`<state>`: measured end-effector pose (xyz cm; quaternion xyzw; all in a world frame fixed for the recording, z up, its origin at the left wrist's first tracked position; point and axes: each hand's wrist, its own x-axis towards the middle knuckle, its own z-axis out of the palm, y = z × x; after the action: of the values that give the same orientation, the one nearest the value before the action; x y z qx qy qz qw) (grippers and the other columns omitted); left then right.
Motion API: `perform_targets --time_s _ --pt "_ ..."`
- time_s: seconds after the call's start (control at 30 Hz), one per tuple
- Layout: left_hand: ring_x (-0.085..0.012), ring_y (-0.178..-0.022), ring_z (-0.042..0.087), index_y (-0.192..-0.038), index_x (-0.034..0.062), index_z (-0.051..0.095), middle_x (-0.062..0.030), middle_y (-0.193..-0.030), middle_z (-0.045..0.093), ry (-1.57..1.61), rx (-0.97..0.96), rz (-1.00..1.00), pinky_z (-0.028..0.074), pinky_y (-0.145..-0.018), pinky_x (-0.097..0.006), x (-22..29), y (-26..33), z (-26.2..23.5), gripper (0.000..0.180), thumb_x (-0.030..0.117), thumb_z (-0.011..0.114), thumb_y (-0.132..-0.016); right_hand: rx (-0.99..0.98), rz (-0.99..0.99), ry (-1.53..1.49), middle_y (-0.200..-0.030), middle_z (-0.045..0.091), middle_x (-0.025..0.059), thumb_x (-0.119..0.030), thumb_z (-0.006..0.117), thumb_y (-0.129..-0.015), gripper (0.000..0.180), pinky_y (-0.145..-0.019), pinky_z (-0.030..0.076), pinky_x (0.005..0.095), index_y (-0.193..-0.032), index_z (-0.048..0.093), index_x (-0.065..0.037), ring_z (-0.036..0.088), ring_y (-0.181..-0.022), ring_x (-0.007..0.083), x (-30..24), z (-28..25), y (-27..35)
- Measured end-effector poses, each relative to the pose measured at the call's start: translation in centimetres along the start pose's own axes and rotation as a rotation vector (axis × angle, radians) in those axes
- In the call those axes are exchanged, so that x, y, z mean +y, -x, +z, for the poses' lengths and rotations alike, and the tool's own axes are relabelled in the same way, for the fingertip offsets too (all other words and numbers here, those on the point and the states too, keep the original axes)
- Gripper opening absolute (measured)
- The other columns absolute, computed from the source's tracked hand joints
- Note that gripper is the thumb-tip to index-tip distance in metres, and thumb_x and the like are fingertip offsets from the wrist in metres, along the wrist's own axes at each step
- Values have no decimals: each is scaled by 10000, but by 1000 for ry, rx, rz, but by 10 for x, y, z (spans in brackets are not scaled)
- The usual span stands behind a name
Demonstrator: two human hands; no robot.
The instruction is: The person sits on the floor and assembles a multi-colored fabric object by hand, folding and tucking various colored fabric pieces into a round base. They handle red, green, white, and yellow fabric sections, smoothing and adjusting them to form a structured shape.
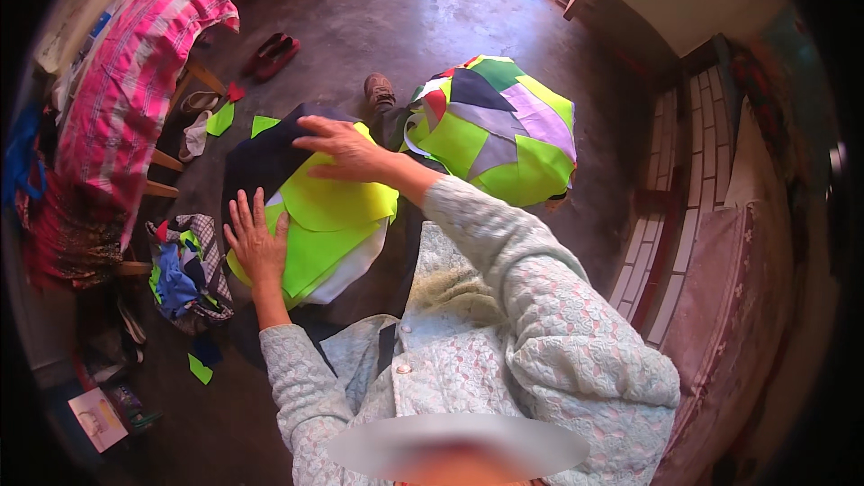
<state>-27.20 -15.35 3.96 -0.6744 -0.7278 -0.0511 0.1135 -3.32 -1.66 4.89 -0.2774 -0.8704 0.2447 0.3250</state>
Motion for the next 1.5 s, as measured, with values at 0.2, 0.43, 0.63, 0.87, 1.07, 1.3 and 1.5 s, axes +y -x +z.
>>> perform_targets --time_s 0.2,0.43,0.63,0.87,1.07,1.3,1.5 --pt "-269 -1446 267 -1494 271 350 -47 -1577 280 0 39 6 247 -1118 -551 4 1 -5 635 572 443 -942 464 264 331 -1153 656 109 27 670 -735 388 -937 490 386 -1101 676 -100 615 -1078 312 22 -124 126" --pt "-264 -1448 266 -1495 270 352 -42 -1576 287 32 28 4 230 -1127 -542 2 5 -7 621 546 455 -947 180 784 696 -1149 649 91 -107 755 -739 397 -948 467 422 -1122 649 -117 572 -1104 318 73 -184 283" --pt "-255 -1457 246 -1495 266 356 -35 -1576 288 62 -1 -5 203 -1138 -534 1 1 -9 619 527 469 -945 257 919 742 -1009 627 52 -203 790 -704 365 -851 433 462 -1050 676 -191 571 -1042 276 89 -167 288" --pt "-273 -1430 297 -1454 266 415 -46 -1552 329 104 67 -15 248 -1106 -561 -1 5 0 627 504 564 -893 417 834 659 -919 620 69 -210 784 -675 227 -837 426 449 -851 662 -135 567 -987 297 97 -170 293" --pt "-280 -1409 318 -1432 256 443 -57 -1525 359 162 103 -38 254 -1101 -568 9 2 -11 624 501 580 -875 402 759 494 -837 662 121 -121 756 -786 213 -757 484 420 -927 609 -56 650 -825 326 36 -181 275" --pt "-276 -1434 277 -1432 256 452 -54 -1544 331 251 124 -73 192 -1129 -570 3 7 -1 623 609 462 -919 417 574 150 -818 636 22 -37 683 -865 149 -704 473 250 -1000 619 -33 587 -758 96 -27 -192 200" --pt "-310 -1425 297 -1390 131 499 -116 -1491 402 677 188 -136 185 -1144 -523 0 10 -20 667 591 523 -907 345 432 -288 -876 633 16 42 666 -847 164 -723 441 203 -1003 620 20 559 -797 72 -70 -154 145"
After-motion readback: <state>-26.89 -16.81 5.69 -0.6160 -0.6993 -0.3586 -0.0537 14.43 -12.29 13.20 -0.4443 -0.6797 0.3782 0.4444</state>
